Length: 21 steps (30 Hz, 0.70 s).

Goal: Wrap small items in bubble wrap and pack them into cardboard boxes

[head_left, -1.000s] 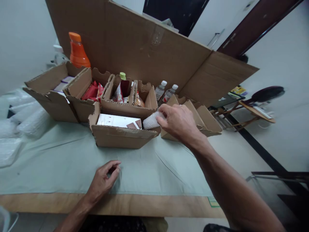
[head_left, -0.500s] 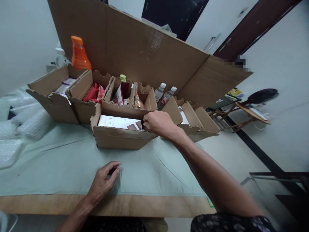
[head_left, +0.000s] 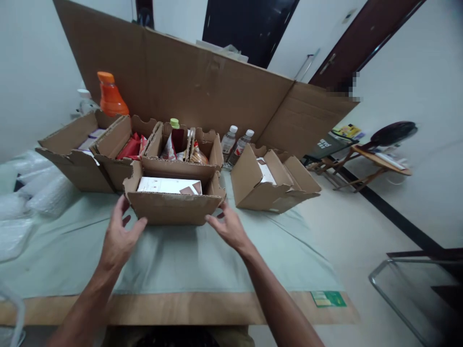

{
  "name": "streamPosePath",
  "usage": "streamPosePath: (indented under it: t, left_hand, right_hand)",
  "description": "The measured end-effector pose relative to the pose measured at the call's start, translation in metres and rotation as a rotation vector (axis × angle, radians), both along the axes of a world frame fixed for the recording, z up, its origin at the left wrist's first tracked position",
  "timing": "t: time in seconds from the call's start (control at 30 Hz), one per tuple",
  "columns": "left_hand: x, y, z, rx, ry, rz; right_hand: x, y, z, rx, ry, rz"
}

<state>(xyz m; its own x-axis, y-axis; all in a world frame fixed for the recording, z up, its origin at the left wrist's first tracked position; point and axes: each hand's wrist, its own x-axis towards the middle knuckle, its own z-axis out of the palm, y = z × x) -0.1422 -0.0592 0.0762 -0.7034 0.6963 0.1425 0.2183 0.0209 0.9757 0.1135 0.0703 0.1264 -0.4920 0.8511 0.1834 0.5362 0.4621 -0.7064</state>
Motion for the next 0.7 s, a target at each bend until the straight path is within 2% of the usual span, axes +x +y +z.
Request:
streamPosePath:
  t: [0.1,0.17,0.23,0.3,0.37,0.43,0.53,0.57,0.63,0.7]
  left_hand:
    - [0.022,0.002,-0.003,-0.015,-0.082,-0.099]
    - [0.04,-0.014,-0.009,-0.003,-0.089,-0.124]
    - [0.05,-0.039,-0.014,-0.001,-0.096,-0.142]
    - [0.046,-0.064,-0.011,0.001,-0.117,-0.081]
    - [0.031,-0.077,0.004,0.011,-0.115,0.049]
    - [0.017,-0.073,0.025,0.055,-0.063,0.15]
    - [0.022,-0.043,0.047,0.171,0.022,0.117]
    - [0.031,-0.033,0.048,0.17,0.018,0.061]
    - [0.053,-0.023,0.039,0.111,-0.02,-0.096]
    - [0.068,-0.029,0.022,0.032,-0.064,-0.211]
  right_hand:
    - [-0.002,-0.017,-0.014,0.013,0.077,-0.049]
    - [0.013,-0.04,-0.017,0.073,0.122,-0.12]
    - [0.026,-0.067,-0.018,0.136,0.15,-0.176]
    - [0.023,-0.086,-0.016,0.167,0.168,-0.154]
    - [0.005,-0.09,-0.009,0.173,0.169,-0.049]
    - [-0.017,-0.079,0.003,0.175,0.162,0.043]
    - [-0.02,-0.057,0.02,0.175,0.197,-0.003]
    - [-0.011,-0.055,0.022,0.171,0.21,-0.062]
    - [0.018,-0.065,0.018,0.159,0.206,-0.208]
    - [0.043,-0.09,0.005,0.14,0.163,-0.315]
